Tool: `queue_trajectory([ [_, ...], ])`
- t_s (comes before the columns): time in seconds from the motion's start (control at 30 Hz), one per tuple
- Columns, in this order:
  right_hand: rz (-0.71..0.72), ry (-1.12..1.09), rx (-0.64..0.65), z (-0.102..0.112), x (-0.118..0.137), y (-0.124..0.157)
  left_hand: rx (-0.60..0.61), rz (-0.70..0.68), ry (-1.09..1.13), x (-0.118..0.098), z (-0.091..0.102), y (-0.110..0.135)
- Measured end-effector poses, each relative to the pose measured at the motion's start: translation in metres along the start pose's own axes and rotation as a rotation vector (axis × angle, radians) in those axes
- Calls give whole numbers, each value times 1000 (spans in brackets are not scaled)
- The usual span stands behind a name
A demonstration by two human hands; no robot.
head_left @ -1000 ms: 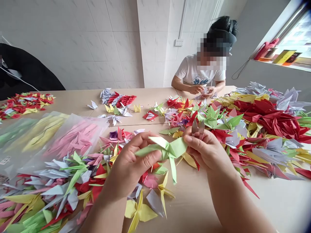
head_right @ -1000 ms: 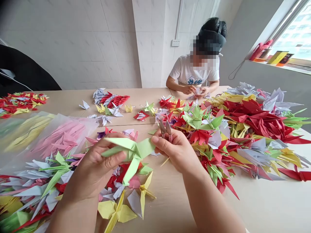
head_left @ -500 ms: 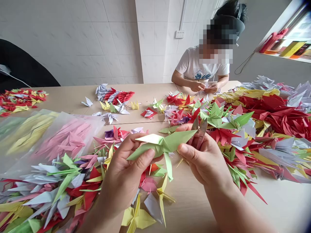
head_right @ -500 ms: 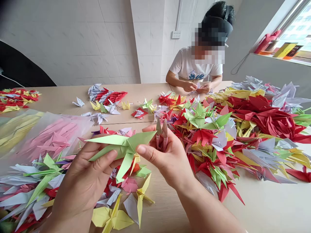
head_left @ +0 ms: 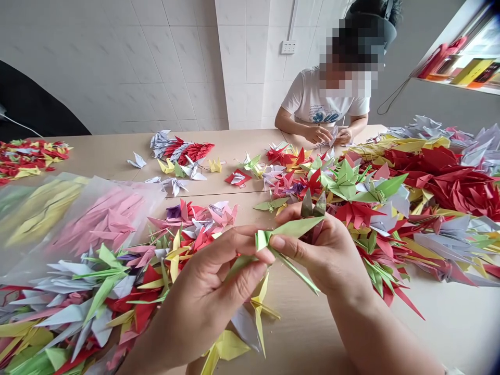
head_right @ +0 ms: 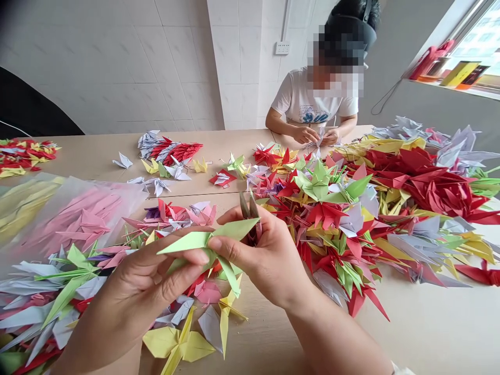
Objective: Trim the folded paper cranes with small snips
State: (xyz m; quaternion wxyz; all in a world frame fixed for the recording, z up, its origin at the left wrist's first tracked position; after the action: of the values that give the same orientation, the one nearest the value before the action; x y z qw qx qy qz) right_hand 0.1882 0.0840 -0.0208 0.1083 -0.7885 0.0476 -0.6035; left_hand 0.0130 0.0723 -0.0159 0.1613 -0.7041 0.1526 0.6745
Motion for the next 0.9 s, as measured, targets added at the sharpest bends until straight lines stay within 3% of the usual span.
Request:
queue_trajectory([
  [0.17,-2,37,4,0,1,2,-83,-124,-188,-2,0,0],
  [0.3,-13,-124,48,0,-1,3,-150,-199,-284,-2,1,1],
  [0.53,-242,-422,84,-8,0,-1,-25,-32,134,-1,0,-4],
  [0.7,-357,-477,94,-13,-2,2,-15,-13,200,-2,1,0],
  [0.9,-376,-508,86,-15,-2,1,-2,53,232,-2,1,5],
])
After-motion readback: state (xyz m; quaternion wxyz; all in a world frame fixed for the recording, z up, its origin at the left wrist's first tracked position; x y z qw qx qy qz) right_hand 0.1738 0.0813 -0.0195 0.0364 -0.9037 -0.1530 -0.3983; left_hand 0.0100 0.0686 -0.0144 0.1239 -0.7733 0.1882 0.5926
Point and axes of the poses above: each hand's wrist, its own y-axis away from the middle knuckle, its own z-axis out of the back of the hand, x = y × z, the point moved 2 cm from there along -y, towards the middle knuckle, and after that the axes turned 6 degrees about z, right-handed, at the moved point
